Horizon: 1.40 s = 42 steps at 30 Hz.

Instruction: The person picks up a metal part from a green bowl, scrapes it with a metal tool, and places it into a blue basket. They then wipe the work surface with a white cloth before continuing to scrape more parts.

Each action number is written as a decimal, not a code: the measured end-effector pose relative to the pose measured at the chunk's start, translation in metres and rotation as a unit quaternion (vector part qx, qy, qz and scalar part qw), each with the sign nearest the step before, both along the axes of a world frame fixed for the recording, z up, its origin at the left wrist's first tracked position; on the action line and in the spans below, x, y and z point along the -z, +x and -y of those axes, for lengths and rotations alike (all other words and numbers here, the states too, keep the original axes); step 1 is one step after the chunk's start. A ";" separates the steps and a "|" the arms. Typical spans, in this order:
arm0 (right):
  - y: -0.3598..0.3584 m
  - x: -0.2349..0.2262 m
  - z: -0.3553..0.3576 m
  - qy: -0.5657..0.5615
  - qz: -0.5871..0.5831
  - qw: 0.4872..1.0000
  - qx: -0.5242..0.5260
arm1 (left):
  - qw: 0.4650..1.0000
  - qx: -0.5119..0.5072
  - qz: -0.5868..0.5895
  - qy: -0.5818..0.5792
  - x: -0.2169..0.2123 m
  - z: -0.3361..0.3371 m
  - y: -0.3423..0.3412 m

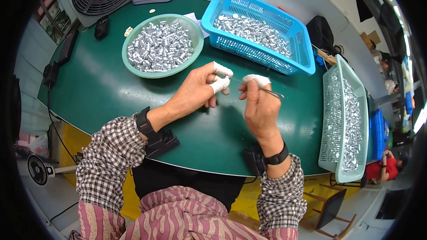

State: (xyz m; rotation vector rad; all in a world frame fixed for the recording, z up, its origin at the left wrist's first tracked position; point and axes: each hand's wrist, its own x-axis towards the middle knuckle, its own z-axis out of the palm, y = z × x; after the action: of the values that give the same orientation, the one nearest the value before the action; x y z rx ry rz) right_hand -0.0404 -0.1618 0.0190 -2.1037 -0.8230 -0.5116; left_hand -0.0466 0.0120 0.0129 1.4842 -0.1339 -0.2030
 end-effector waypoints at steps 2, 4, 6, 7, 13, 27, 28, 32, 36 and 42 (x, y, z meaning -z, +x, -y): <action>-0.003 -0.003 0.004 0.099 -0.019 0.995 0.017 | 0.999 0.016 -0.032 -0.024 0.002 -0.004 0.004; -0.005 -0.002 0.004 0.090 -0.018 0.996 0.016 | 0.991 0.051 -0.096 -0.072 0.005 -0.008 0.008; -0.006 -0.001 0.004 0.070 -0.018 0.997 0.012 | 0.985 0.048 -0.111 -0.120 0.009 -0.009 0.008; -0.006 0.000 0.003 0.071 -0.018 0.997 0.012 | 0.977 0.043 -0.126 -0.169 0.011 -0.009 0.008; -0.007 0.002 -0.002 0.045 -0.003 0.998 -0.039 | 0.956 0.050 -0.149 -0.250 0.015 -0.011 0.010; -0.004 0.005 -0.005 -0.014 -0.015 0.997 -0.071 | 0.938 0.044 -0.190 -0.286 0.027 -0.013 0.016; -0.004 0.005 -0.006 -0.016 -0.015 0.997 -0.072 | 0.939 0.048 -0.189 -0.285 0.027 -0.013 0.016; -0.003 0.007 -0.006 -0.025 -0.013 0.997 -0.067 | 0.937 0.057 -0.182 -0.294 0.029 -0.013 0.015; -0.003 0.007 -0.006 -0.036 -0.011 0.998 -0.058 | 0.938 0.060 -0.181 -0.291 0.030 -0.012 0.015; 0.001 0.009 -0.006 -0.042 -0.004 0.997 -0.062 | 0.940 0.081 -0.179 -0.278 0.028 -0.011 0.014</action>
State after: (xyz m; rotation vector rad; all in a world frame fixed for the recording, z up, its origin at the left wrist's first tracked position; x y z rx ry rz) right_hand -0.0392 -0.1558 0.0103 -2.1136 -0.9773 -0.4081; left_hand -0.0322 0.0235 -0.0147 0.8546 -0.0141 -0.5198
